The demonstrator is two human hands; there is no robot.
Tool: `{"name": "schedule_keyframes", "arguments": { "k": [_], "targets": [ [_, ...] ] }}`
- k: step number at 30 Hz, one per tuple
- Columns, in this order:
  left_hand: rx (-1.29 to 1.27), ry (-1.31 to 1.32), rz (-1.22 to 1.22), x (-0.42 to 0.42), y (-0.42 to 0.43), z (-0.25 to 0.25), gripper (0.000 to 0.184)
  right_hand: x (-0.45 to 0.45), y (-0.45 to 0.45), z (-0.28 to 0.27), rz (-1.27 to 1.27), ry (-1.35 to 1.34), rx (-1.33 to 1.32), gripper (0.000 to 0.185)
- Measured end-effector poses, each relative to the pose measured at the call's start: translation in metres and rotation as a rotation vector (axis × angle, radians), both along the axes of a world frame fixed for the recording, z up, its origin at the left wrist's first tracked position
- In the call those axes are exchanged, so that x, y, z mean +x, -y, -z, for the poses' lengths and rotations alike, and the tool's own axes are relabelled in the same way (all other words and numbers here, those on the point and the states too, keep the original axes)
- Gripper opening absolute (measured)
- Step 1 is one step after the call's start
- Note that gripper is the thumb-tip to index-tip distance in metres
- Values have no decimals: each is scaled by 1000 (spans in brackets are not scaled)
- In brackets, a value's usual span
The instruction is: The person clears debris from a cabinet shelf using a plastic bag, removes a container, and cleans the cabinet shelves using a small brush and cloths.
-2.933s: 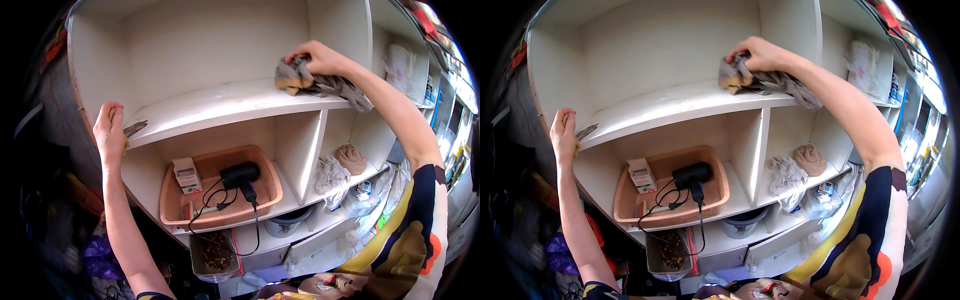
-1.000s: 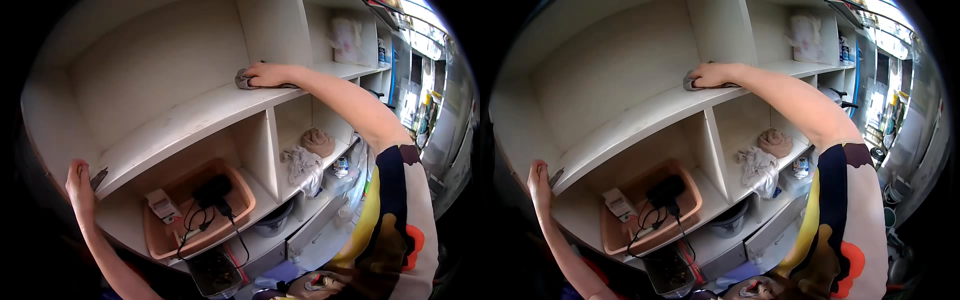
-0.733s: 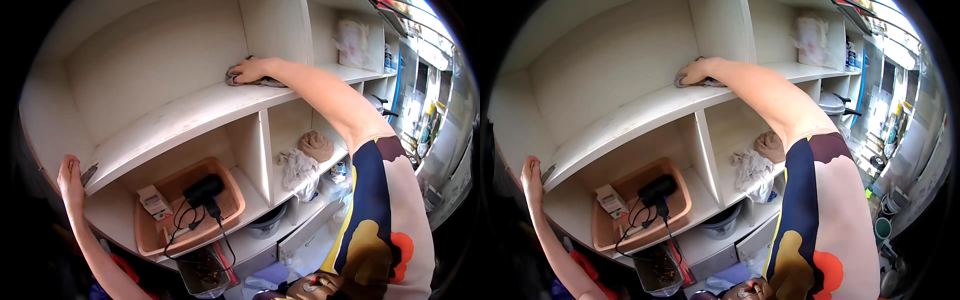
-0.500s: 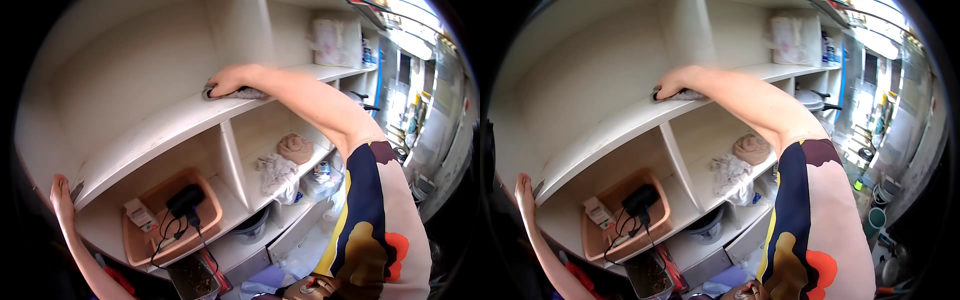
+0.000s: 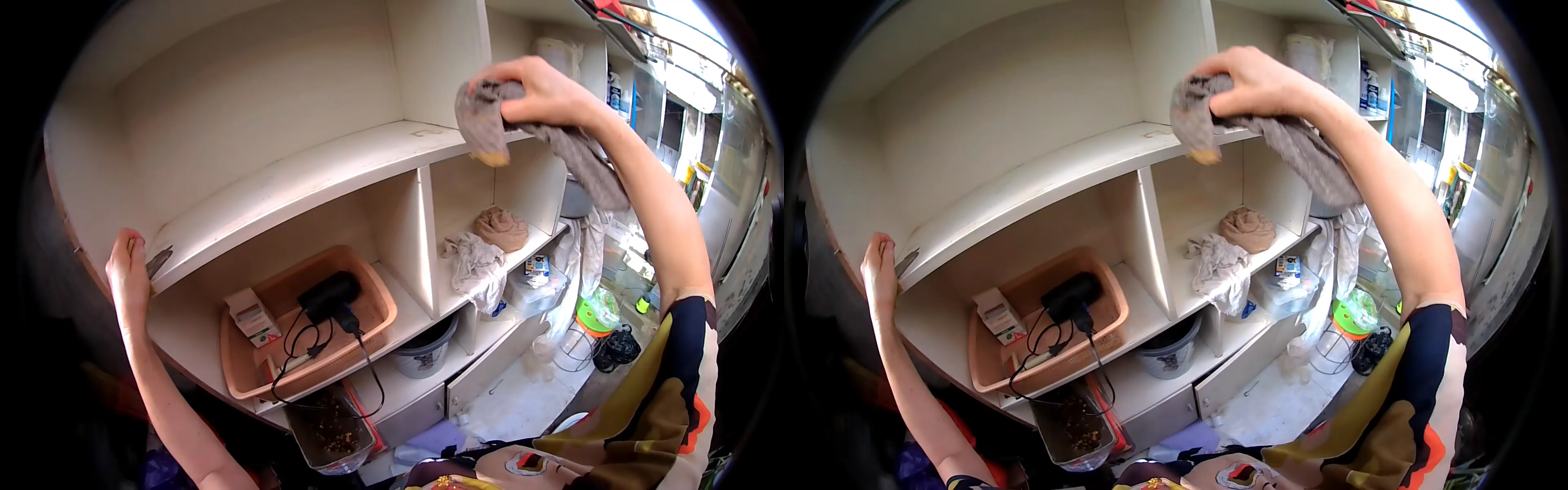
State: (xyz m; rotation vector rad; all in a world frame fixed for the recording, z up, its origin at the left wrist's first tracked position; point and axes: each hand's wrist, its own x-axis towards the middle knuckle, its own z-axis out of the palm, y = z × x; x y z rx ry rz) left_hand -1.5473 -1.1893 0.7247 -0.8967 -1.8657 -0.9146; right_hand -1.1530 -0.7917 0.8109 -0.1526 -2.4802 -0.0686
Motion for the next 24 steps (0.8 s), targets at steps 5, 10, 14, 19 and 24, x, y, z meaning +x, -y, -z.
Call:
{"name": "schedule_keyframes", "arguments": {
  "k": [5, 10, 14, 19, 24],
  "targets": [
    [27, 13, 1, 12, -3, 1, 14, -90, 1, -33, 51, -176, 218, 48],
    [94, 63, -52, 29, -6, 1, 20, -209, 56, -45, -3, -281, 425, 47],
    [211, 12, 28, 29, -7, 5, 27, -298, 138, -44, -256, -337, 452, 46],
    [225, 35, 61, 29, -5, 3, 29, -369, 239, 0, -503, -188, 246, 48],
    [260, -27, 145, 23, -4, 5, 25, -319, 261, 38, -494, 236, 35, 41]
  ]
}}
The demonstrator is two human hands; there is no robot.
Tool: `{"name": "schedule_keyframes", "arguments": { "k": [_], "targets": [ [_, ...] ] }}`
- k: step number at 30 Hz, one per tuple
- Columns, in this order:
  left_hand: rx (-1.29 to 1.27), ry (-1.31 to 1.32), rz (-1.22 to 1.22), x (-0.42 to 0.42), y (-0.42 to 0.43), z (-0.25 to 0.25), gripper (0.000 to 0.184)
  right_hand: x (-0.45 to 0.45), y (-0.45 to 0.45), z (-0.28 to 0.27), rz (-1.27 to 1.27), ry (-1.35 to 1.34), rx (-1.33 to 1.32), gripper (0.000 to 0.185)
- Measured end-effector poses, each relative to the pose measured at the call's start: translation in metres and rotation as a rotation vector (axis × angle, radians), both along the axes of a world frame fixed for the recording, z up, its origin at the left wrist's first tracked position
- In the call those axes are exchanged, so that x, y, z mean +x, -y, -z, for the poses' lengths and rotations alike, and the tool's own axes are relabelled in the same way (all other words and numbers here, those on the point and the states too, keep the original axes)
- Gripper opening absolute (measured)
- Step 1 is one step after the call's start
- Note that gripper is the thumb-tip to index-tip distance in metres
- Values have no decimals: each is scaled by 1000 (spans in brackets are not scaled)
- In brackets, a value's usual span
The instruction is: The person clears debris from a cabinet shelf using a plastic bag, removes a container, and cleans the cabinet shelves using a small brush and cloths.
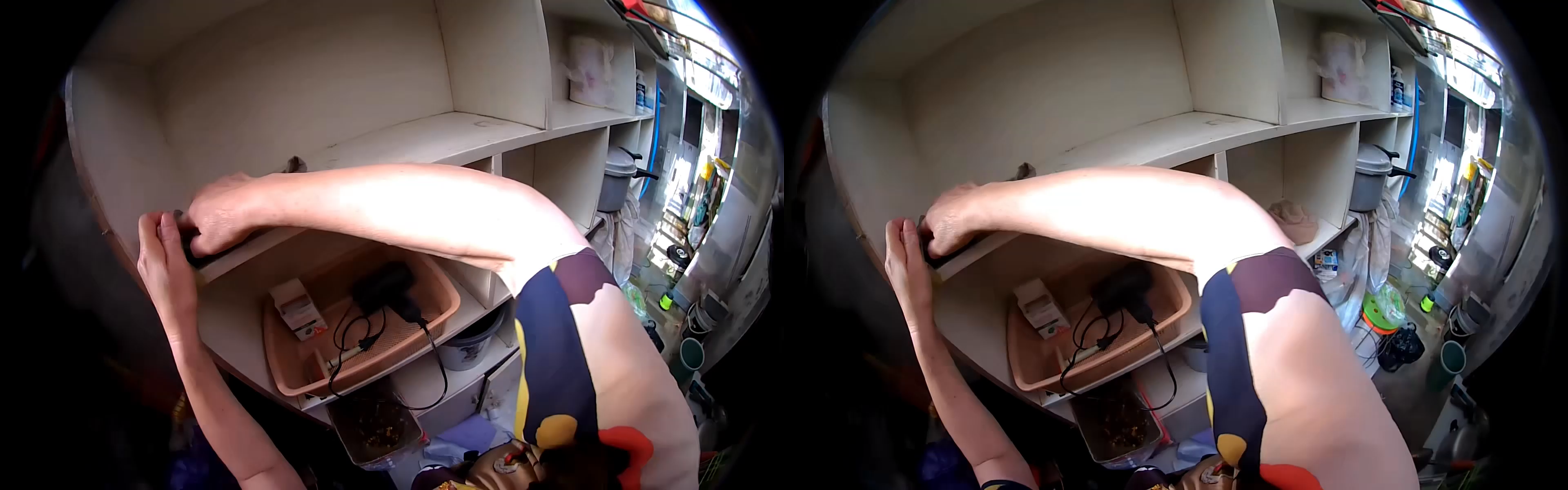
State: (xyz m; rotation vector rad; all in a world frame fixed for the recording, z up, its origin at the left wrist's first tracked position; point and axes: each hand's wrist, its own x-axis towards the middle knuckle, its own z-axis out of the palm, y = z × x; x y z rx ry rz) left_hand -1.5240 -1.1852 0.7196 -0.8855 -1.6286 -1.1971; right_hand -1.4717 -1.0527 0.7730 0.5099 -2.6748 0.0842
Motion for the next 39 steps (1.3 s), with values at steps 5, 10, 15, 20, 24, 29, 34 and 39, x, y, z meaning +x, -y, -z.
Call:
{"name": "schedule_keyframes", "arguments": {
  "k": [5, 10, 15, 20, 24, 29, 34, 39],
  "targets": [
    [-47, 37, -35, 0, 1, -1, 24, 68, -70, 8, 155, -8, 30, 51],
    [-36, 23, 14, -1, 4, 0, 24, 157, -233, 17, 490, -102, 73, 47],
    [169, -35, 146, -3, 1, 5, 23, 201, -268, 17, 700, -170, 99, 44],
    [229, -24, 209, 2, 2, 6, 24, 148, -198, 22, 391, -261, 164, 39],
    [266, 23, 327, -4, 6, 5, 28, 83, -106, 15, 177, -176, 184, 35],
    [268, -78, 299, -1, 5, 5, 28, 5, -4, 14, -72, -156, 141, 31],
    [224, -15, 350, -1, 4, 4, 24, 20, -4, 15, -147, -155, 26, 29],
    [68, -33, 122, 11, 1, 1, 22, 74, -85, 22, 17, -227, -32, 35]
  ]
}}
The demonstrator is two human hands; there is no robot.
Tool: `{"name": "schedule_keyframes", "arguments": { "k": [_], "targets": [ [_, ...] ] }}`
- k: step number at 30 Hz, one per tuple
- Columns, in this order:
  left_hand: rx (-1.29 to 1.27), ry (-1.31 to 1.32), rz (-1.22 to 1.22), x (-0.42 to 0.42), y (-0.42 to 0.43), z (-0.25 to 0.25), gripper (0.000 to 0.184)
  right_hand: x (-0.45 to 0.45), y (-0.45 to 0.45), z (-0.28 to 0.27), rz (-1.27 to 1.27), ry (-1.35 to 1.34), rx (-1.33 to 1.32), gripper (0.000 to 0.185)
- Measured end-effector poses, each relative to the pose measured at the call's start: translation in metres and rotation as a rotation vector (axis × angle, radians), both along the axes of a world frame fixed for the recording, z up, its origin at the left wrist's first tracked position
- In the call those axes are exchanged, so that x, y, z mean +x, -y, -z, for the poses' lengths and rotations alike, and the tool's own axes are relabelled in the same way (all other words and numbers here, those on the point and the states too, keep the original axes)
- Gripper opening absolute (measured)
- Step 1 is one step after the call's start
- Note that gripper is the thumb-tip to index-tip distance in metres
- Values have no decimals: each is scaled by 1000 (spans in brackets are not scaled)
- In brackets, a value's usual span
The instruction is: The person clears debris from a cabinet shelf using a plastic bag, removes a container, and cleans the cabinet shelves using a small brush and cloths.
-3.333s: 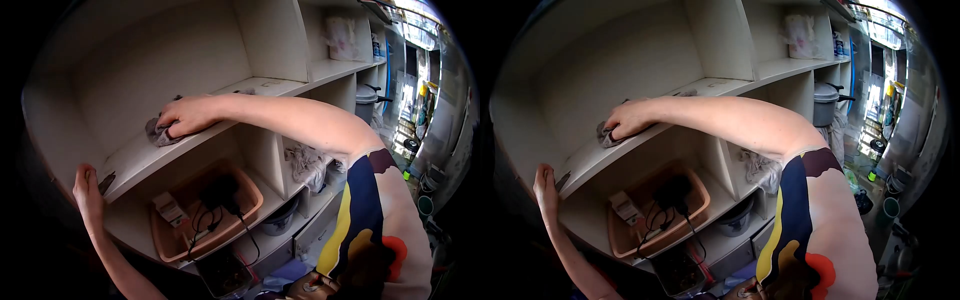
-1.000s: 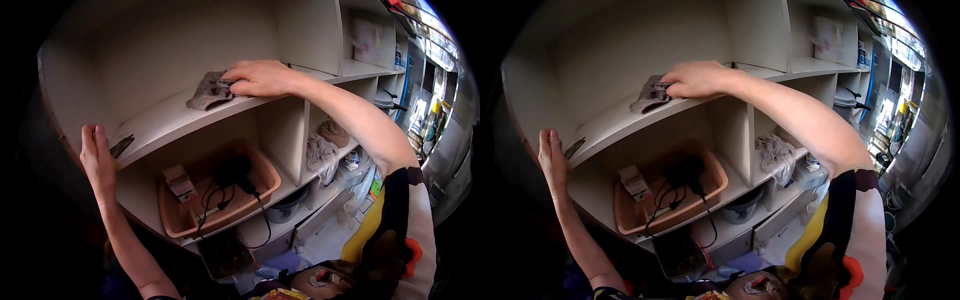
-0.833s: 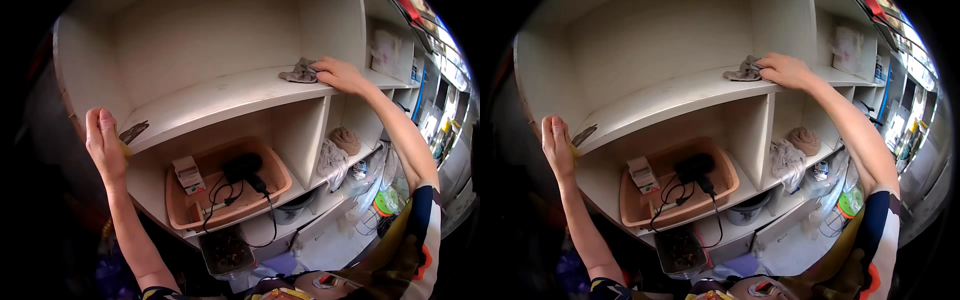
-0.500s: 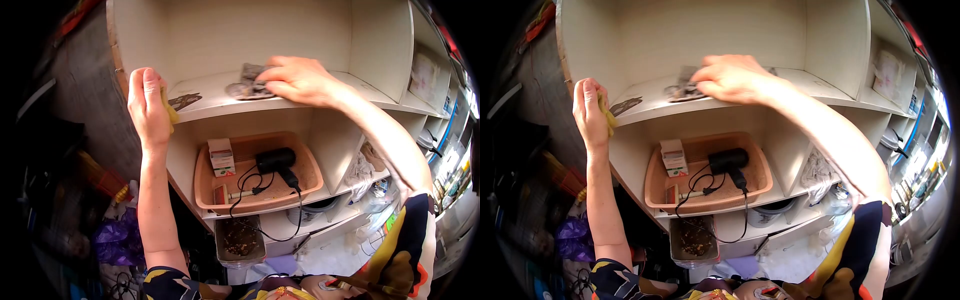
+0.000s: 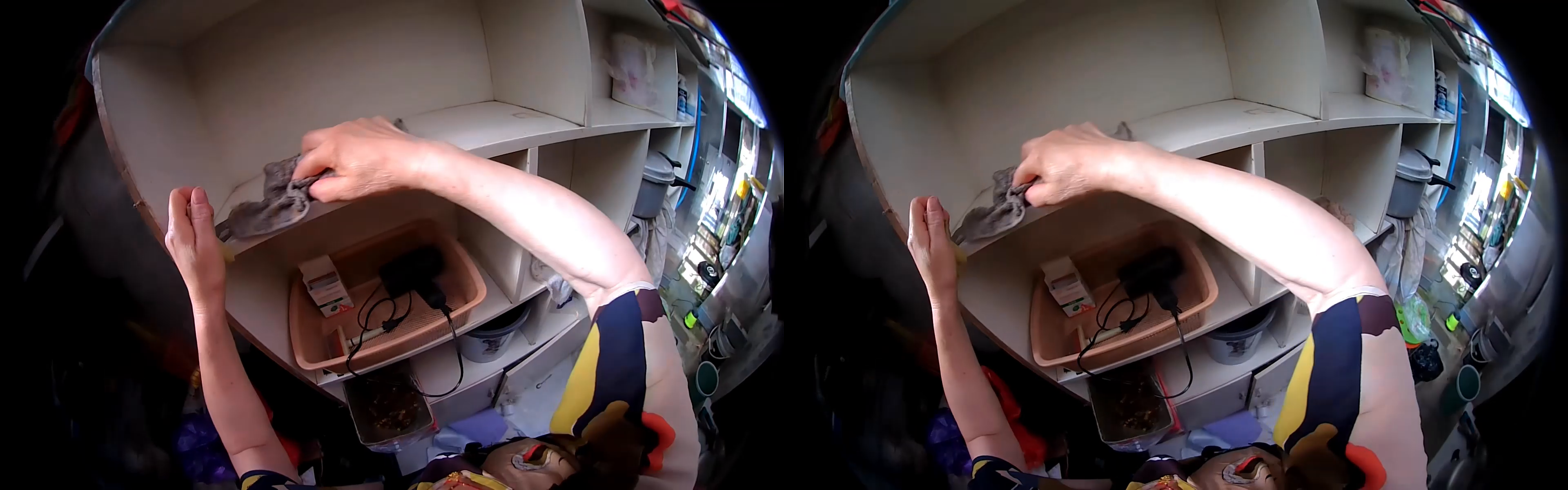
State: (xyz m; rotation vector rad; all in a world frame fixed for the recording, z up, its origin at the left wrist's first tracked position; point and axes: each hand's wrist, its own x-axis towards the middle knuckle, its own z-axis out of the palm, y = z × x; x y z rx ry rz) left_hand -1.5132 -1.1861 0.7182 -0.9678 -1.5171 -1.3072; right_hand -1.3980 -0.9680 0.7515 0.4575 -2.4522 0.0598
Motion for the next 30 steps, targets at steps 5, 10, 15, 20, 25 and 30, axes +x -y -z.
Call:
{"name": "schedule_keyframes", "arguments": {
  "k": [5, 10, 15, 20, 25, 30],
  "targets": [
    [-134, -31, -99, 2, -1, -2, 24, 81, -117, 3, 363, -45, 62, 35],
    [-96, -15, -54, -2, -1, 0, 24, 123, -196, 1, 595, -2, 67, 35],
    [-75, 23, -43, 5, -10, 1, 23, 98, -145, 1, 613, 13, 64, 43],
    [-90, 35, -5, -3, -11, 0, 25, 37, -45, -3, 288, 81, 32, 39],
    [-271, 111, -44, -6, -3, -8, 27, 22, -35, -6, 63, 120, -24, 32],
    [-255, 111, -50, -8, -5, -5, 26, 19, -125, -16, 322, 271, -37, 41]
  ]
}}
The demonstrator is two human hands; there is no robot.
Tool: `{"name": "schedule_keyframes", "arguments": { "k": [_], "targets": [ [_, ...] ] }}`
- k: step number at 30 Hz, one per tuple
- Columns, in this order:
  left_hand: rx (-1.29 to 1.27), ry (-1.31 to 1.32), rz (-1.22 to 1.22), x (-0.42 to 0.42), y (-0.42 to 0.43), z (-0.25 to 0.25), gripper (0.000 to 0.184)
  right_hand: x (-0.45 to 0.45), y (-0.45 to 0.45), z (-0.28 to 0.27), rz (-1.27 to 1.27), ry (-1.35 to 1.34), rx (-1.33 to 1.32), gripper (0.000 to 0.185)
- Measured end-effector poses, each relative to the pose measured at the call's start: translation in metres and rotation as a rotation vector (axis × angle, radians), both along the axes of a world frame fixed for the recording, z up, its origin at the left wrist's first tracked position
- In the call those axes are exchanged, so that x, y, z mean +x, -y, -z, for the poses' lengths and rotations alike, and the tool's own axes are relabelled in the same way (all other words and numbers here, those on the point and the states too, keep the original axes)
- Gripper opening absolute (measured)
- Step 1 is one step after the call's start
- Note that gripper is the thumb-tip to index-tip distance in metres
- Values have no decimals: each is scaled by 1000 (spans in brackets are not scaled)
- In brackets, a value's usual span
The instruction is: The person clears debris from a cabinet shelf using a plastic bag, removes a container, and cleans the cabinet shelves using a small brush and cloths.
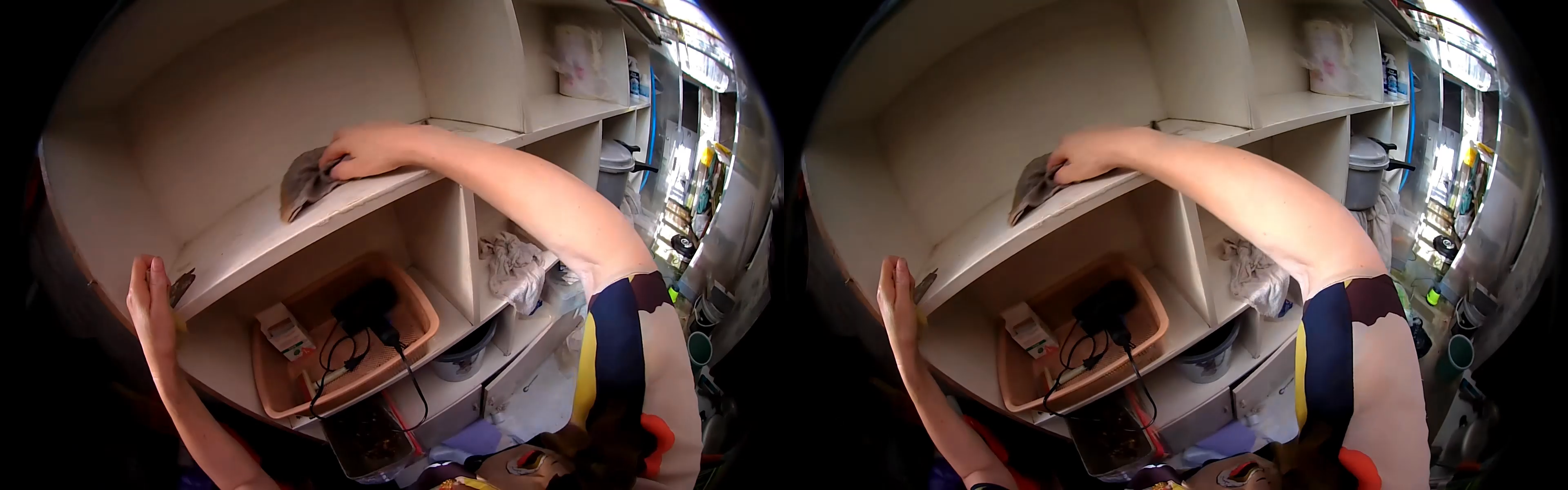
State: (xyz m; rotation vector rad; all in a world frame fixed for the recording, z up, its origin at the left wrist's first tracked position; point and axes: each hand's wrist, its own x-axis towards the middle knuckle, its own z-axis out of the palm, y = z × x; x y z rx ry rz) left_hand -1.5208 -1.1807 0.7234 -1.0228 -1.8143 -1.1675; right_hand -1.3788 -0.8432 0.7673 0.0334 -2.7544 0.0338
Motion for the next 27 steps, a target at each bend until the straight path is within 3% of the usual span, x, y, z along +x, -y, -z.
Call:
{"name": "schedule_keyframes", "arguments": {
  "k": [5, 11, 12, 20, 24, 27],
  "targets": [
    [12, 13, -29, 0, -2, 0, 25, 17, -122, -7, 372, 122, 2, 53],
    [29, -39, -48, 8, -4, -1, 23, 22, -109, -17, 442, 202, -163, 57],
    [38, -57, -45, 10, -4, -1, 23, 18, -115, -15, 420, 174, -28, 57],
    [53, -26, -15, 18, -5, -3, 21, 59, -96, -13, 85, 10, -17, 43],
    [51, -46, -26, 18, -4, -1, 23, 72, -96, -36, 299, 83, 350, 42],
    [45, -68, -15, 16, -4, 1, 23, 74, -105, -66, 79, -178, -37, 46]
  ]
}}
